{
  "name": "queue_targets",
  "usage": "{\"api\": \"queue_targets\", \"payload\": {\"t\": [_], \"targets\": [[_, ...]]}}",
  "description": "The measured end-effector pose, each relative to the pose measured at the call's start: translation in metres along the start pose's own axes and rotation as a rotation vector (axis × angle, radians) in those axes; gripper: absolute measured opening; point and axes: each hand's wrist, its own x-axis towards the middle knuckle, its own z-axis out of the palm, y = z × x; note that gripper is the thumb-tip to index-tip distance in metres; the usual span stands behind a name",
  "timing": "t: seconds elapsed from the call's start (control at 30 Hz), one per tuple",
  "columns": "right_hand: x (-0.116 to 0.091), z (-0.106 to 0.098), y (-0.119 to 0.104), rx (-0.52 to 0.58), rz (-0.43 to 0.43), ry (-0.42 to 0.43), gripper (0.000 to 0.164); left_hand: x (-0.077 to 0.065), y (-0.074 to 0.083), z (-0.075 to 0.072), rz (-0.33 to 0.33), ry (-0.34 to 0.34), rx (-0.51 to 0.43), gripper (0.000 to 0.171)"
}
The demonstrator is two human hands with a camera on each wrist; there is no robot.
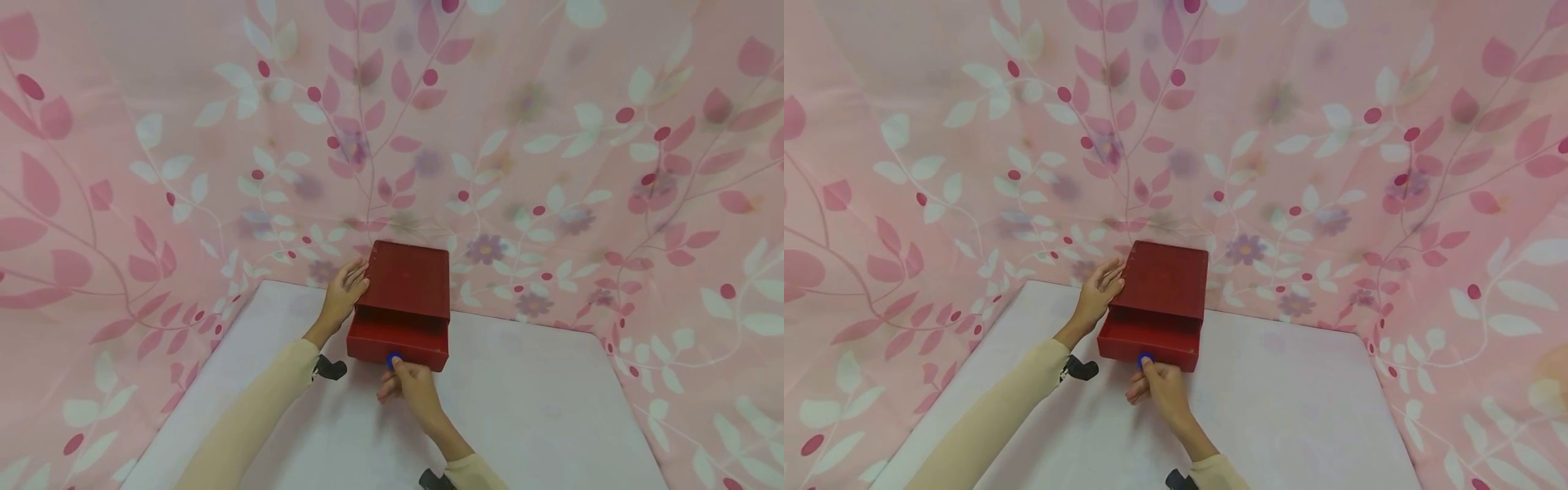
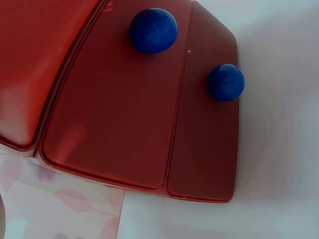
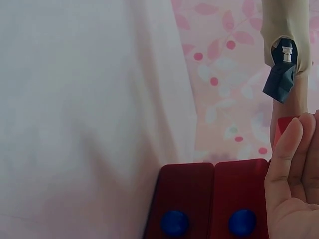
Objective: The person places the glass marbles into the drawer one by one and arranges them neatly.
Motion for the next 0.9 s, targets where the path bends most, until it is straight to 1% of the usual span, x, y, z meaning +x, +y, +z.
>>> {"api": "queue_targets", "payload": {"t": [0.13, 0.27, 0.4, 0.57, 0.7, 0.9], "targets": [[0.001, -0.001, -0.001, -0.011, -0.001, -0.003, 0.051, -0.001, 0.0, 0.0, -0.001, 0.003, -0.001, 0.057], [0.004, -0.003, -0.002, -0.022, -0.002, 0.004, 0.051, -0.001, 0.0, 0.001, -0.01, 0.007, -0.007, 0.056], [0.013, -0.007, 0.01, -0.01, 0.003, 0.017, 0.048, -0.001, 0.0, 0.001, -0.007, 0.013, -0.014, 0.056], [0.023, -0.011, 0.026, -0.012, 0.017, 0.032, 0.054, 0.0, -0.001, 0.0, -0.012, 0.019, -0.019, 0.056], [0.027, -0.012, 0.029, -0.031, 0.019, 0.054, 0.059, 0.0, -0.002, 0.0, -0.016, 0.016, -0.023, 0.056], [0.034, -0.012, 0.029, -0.016, 0.016, 0.077, 0.06, 0.0, -0.003, -0.001, -0.01, 0.014, -0.018, 0.057]]}}
